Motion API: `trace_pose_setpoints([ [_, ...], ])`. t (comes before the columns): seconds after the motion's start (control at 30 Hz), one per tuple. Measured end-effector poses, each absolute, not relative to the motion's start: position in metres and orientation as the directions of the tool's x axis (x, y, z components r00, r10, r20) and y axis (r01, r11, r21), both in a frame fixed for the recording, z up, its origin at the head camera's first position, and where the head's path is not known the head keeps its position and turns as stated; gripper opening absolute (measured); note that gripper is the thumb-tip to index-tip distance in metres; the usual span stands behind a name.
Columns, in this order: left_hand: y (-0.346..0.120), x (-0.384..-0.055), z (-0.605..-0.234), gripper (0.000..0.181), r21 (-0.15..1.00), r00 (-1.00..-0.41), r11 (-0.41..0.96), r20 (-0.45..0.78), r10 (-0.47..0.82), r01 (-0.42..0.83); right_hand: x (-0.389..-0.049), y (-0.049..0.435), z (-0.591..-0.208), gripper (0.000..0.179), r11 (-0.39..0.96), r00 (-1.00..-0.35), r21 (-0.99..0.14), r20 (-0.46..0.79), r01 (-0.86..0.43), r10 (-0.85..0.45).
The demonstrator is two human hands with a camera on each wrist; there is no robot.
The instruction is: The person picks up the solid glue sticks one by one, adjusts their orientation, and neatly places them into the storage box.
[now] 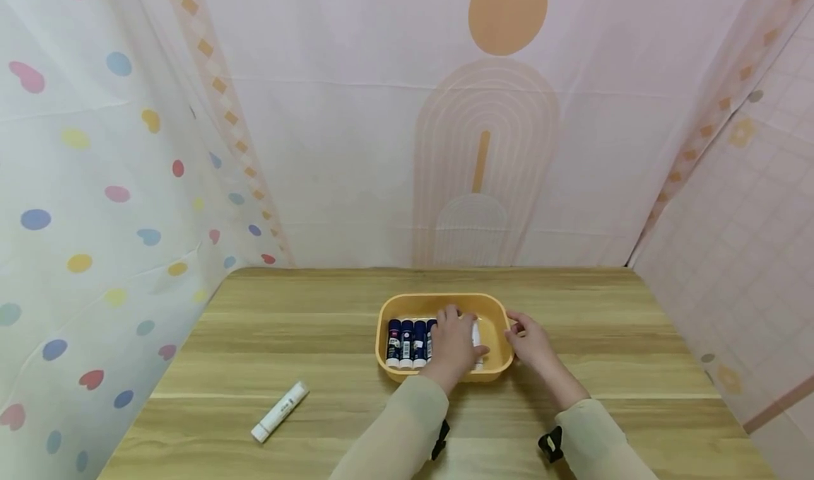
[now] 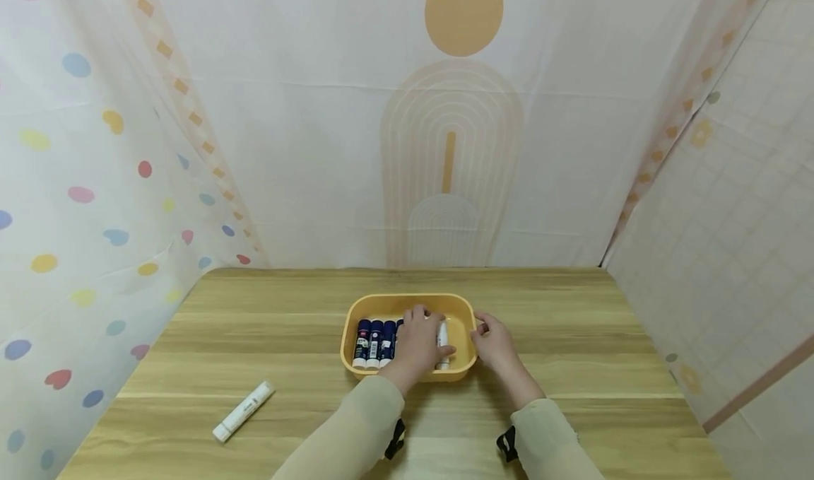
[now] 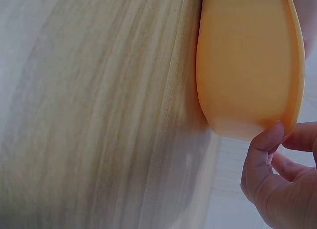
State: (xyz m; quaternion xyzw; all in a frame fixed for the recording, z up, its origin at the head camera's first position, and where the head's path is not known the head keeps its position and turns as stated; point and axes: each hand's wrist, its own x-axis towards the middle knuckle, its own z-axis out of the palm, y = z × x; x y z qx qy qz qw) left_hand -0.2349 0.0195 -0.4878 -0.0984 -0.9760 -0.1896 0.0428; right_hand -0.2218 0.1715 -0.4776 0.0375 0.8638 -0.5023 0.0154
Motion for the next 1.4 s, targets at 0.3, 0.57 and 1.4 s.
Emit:
trace_pose_setpoints([
  [0.3, 0.022, -0.237, -0.486, 0.061, 0.252, -0.976, 0.944, 0.1, 0.194, 0.213, -0.224, 0.174, -0.479, 0.041, 0.484, -0.997, -0.872, -0.062, 0.08, 0.053],
  [0.57, 0.02, -0.24, -0.486, 0.063, 0.162, -0.975, 0.961, 0.052, 0.216, 0.222, -0.225, 0.174, -0.481, 0.04, 0.493, -0.997, -0.868, -0.044, 0.066, 0.057],
  [1.4, 0.007, -0.242, -0.484, 0.056, 0.267, -0.957, 0.919, 0.103, 0.271, 0.29, -0.225, 0.172, -0.479, 0.04, 0.521, -0.998, -0.851, -0.035, 0.059, 0.055],
])
